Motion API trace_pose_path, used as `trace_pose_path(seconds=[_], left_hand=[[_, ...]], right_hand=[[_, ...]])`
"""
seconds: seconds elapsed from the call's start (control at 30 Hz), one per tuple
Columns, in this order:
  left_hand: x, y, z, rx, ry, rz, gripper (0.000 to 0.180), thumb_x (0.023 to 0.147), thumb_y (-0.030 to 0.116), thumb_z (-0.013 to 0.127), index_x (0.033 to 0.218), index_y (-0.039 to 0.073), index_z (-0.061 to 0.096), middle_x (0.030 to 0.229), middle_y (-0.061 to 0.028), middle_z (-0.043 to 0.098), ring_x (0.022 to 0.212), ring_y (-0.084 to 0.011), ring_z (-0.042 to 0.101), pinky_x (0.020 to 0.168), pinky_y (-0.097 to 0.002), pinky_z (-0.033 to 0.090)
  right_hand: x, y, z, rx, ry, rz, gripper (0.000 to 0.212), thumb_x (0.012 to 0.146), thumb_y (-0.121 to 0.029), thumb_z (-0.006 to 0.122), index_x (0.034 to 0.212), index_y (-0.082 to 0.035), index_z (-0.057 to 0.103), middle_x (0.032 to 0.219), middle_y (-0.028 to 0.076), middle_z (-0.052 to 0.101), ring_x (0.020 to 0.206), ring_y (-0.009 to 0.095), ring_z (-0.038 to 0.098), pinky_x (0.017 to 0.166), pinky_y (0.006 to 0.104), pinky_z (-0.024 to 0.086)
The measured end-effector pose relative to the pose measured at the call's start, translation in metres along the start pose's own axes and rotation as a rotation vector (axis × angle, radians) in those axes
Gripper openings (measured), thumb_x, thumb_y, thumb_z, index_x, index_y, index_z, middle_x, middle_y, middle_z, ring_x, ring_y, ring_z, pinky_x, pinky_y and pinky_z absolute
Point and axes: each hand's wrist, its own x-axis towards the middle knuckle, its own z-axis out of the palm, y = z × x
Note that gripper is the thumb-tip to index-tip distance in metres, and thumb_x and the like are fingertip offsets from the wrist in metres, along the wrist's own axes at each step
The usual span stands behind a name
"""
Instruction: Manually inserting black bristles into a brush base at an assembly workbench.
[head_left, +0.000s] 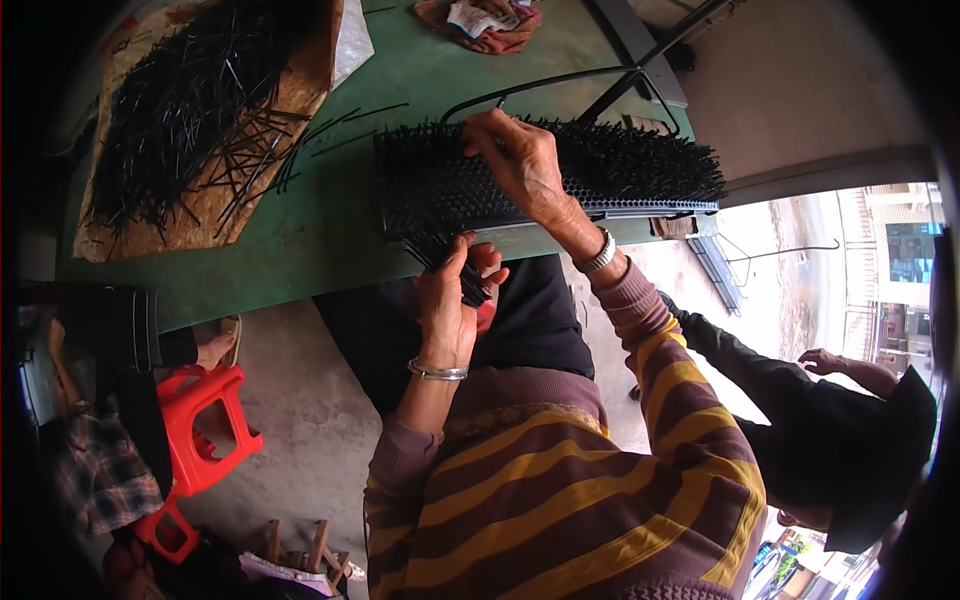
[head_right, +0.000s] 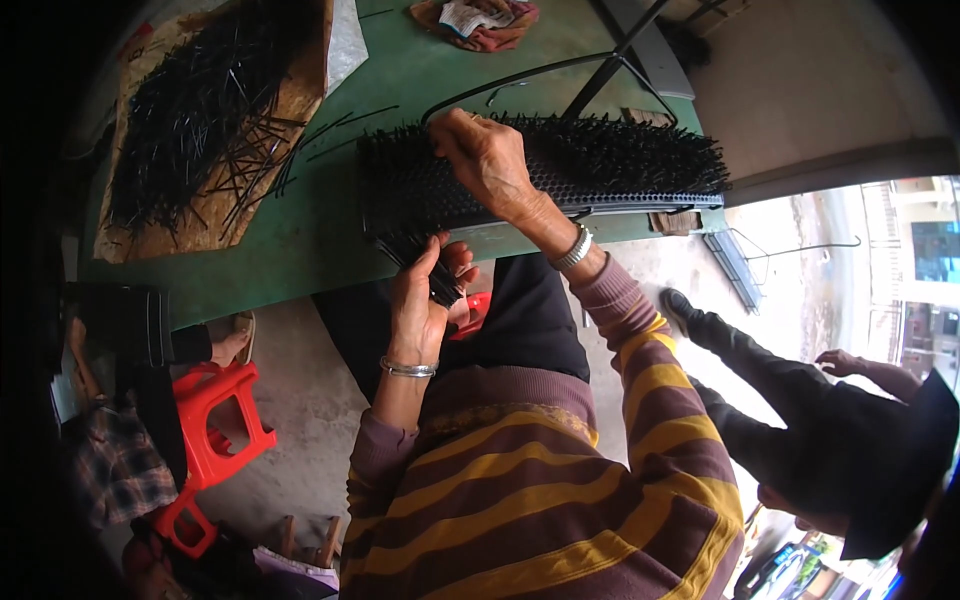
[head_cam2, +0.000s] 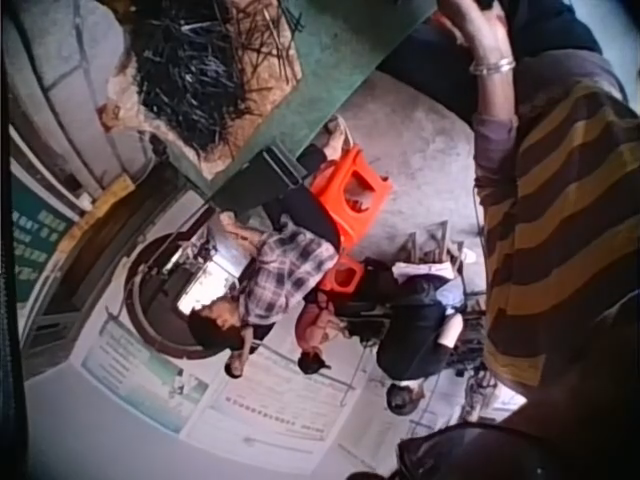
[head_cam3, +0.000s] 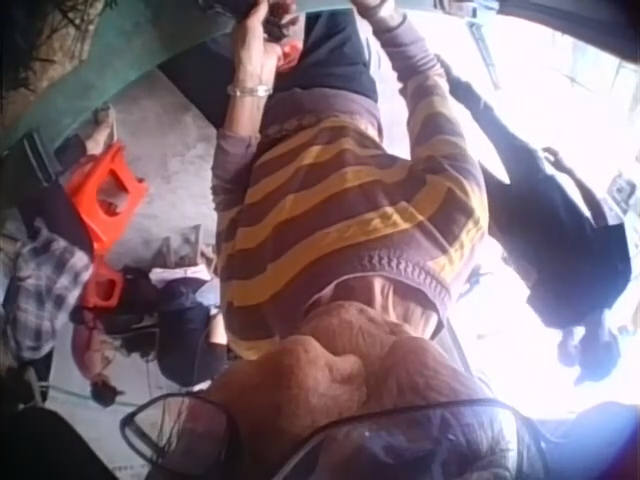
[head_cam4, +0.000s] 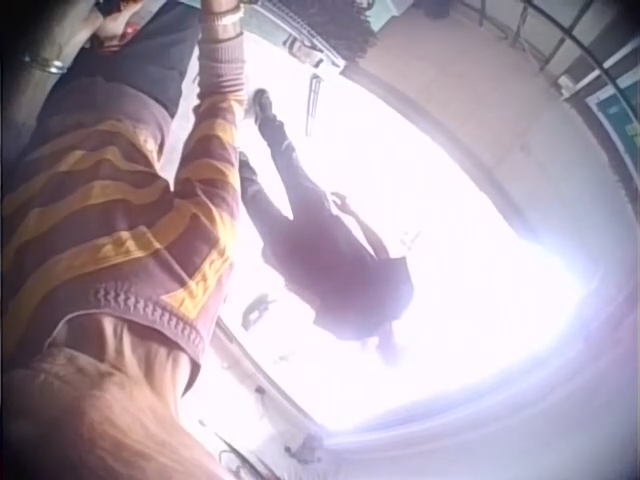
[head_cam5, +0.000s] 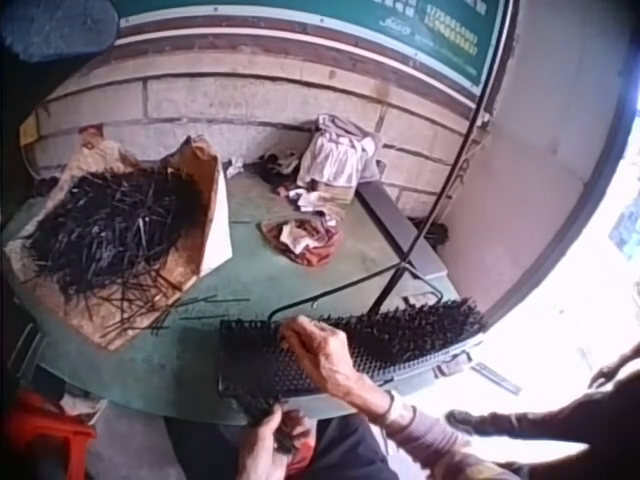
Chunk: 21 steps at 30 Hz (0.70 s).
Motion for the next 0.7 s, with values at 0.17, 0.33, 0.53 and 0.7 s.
trace_pose_path(seconds=[0.17, 0.33, 0.53, 0.7], left_hand=[[0.001, 0.002, -0.001, 0.091, 0.0, 0.023, 0.022, 0.098, 0.021, 0.062, 0.112, 0.005, 0.063, 0.087, -0.006, 0.066, 0.07, -0.0123, 0.057, 0.069, -0.0328, 0.052], [0.005, -0.002, -0.004, -0.026, -0.044, -0.005, 0.022, 0.098, 0.02, 0.062, 0.113, 0.004, 0.062, 0.085, -0.0047, 0.062, 0.064, -0.0102, 0.046, 0.064, -0.0296, 0.044], [0.0, -0.001, 0.0, -0.031, -0.033, 0.046, 0.021, 0.096, 0.022, 0.066, 0.108, 0.005, 0.064, 0.081, -0.0045, 0.064, 0.06, -0.0078, 0.049, 0.051, -0.0238, 0.041], [0.0, 0.002, -0.001, -0.017, -0.033, 0.062, 0.023, 0.097, 0.025, 0.065, 0.108, 0.005, 0.063, 0.084, -0.0055, 0.064, 0.062, -0.0076, 0.048, 0.051, -0.0233, 0.04]], right_hand=[[0.006, -0.004, -0.001, -0.071, -0.034, -0.078, 0.006, 0.088, -0.008, 0.066, 0.092, -0.006, 0.063, 0.077, 0.01, 0.066, 0.07, 0.031, 0.065, 0.068, 0.0369, 0.05], [0.001, -0.002, 0.004, -0.004, -0.046, 0.001, 0.01, 0.088, -0.006, 0.066, 0.098, -0.005, 0.066, 0.084, 0.006, 0.069, 0.074, 0.026, 0.064, 0.07, 0.0351, 0.05], [0.011, -0.008, 0.0, -0.26, -0.044, -0.185, 0.006, 0.088, -0.012, 0.067, 0.092, -0.009, 0.064, 0.077, 0.006, 0.065, 0.072, 0.025, 0.063, 0.074, 0.036, 0.045], [0.011, -0.008, -0.008, -0.311, -0.105, -0.223, 0.008, 0.088, -0.012, 0.067, 0.095, -0.009, 0.067, 0.086, 0.004, 0.069, 0.076, 0.023, 0.064, 0.077, 0.0328, 0.044]])
